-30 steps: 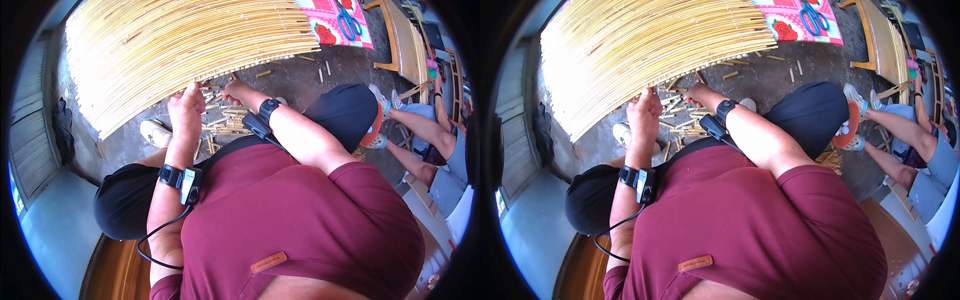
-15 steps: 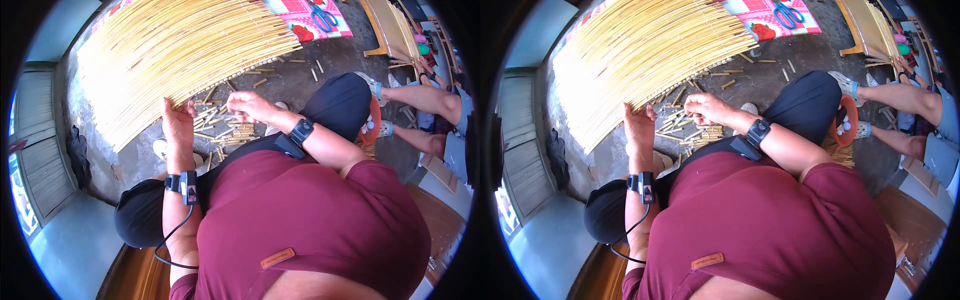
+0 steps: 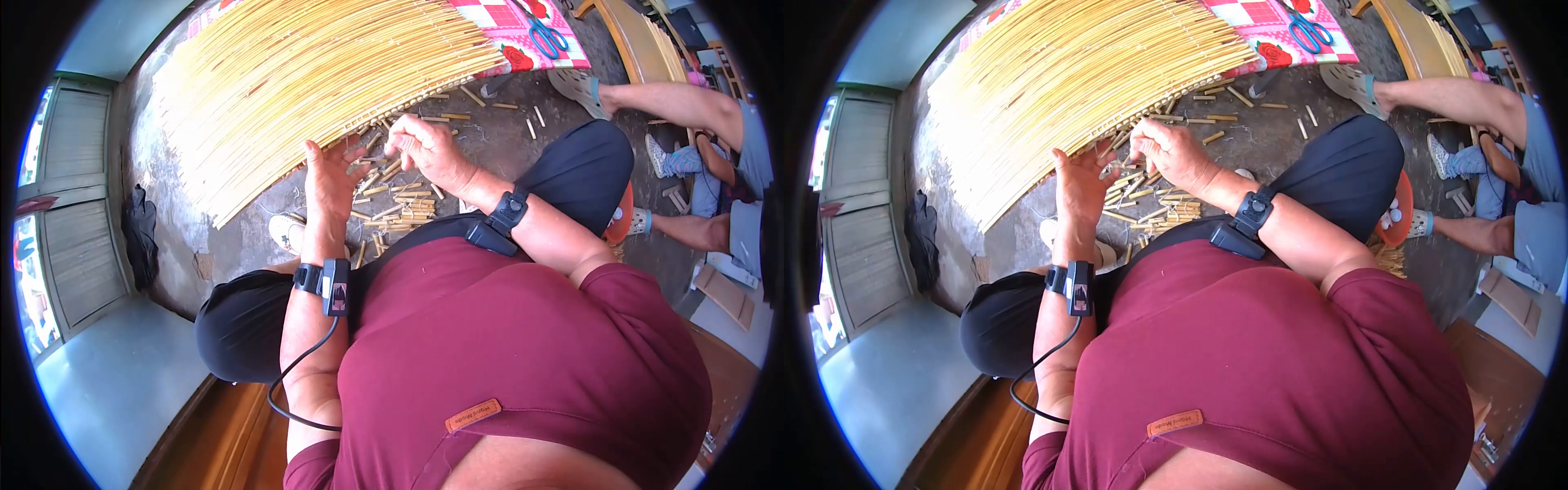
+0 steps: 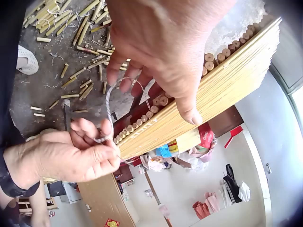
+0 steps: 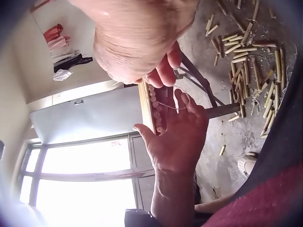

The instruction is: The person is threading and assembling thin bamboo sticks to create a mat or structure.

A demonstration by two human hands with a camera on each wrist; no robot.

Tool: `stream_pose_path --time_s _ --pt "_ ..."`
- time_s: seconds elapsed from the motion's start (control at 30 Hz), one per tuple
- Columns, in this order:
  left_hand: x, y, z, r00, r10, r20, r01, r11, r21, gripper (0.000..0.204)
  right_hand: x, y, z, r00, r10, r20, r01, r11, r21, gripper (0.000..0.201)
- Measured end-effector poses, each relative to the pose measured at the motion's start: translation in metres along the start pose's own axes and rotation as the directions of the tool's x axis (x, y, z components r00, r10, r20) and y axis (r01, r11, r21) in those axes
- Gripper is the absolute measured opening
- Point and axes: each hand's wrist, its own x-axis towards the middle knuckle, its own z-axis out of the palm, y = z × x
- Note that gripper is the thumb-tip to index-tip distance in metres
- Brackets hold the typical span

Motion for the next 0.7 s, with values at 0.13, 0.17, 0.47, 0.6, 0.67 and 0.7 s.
stream_pose_path --time_s 0.13,0.17,0.47,0.6,0.67,0.7 --pt "-0.008 0.009 0.005 0.996 0.007 -0.088 -0.012 0.998 -0.054 0.068 0.012 -0.01 0.001 0.915 -0.388 -0.111 0.343 0.892 -0.294 0.015" --pt "-0.008 0.008 0.0 0.991 0.048 -0.122 -0.055 0.997 -0.053 0.065 0.014 -0.009 0.003 0.88 -0.461 -0.114 0.399 0.848 -0.35 0.019" --pt "0.004 0.002 -0.02 0.98 0.168 -0.11 -0.173 0.984 -0.041 0.063 0.013 -0.001 0.007 0.862 -0.494 -0.112 0.382 0.779 -0.498 0.019" --pt "-0.028 0.019 0.008 0.967 -0.162 -0.194 0.211 0.941 0.266 0.063 -0.001 -0.002 -0.002 0.941 -0.338 0.037 0.332 0.891 -0.308 0.005" --pt "-0.038 0.027 0.009 0.968 -0.206 -0.14 0.23 0.525 0.819 0.046 -0.002 0.012 -0.006 0.969 -0.205 0.139 0.238 0.924 -0.299 0.005" --pt "-0.045 0.032 0.01 0.961 -0.238 -0.138 0.188 0.203 0.961 0.04 -0.003 0.017 -0.007 0.972 -0.139 0.191 0.191 0.937 -0.292 0.006"
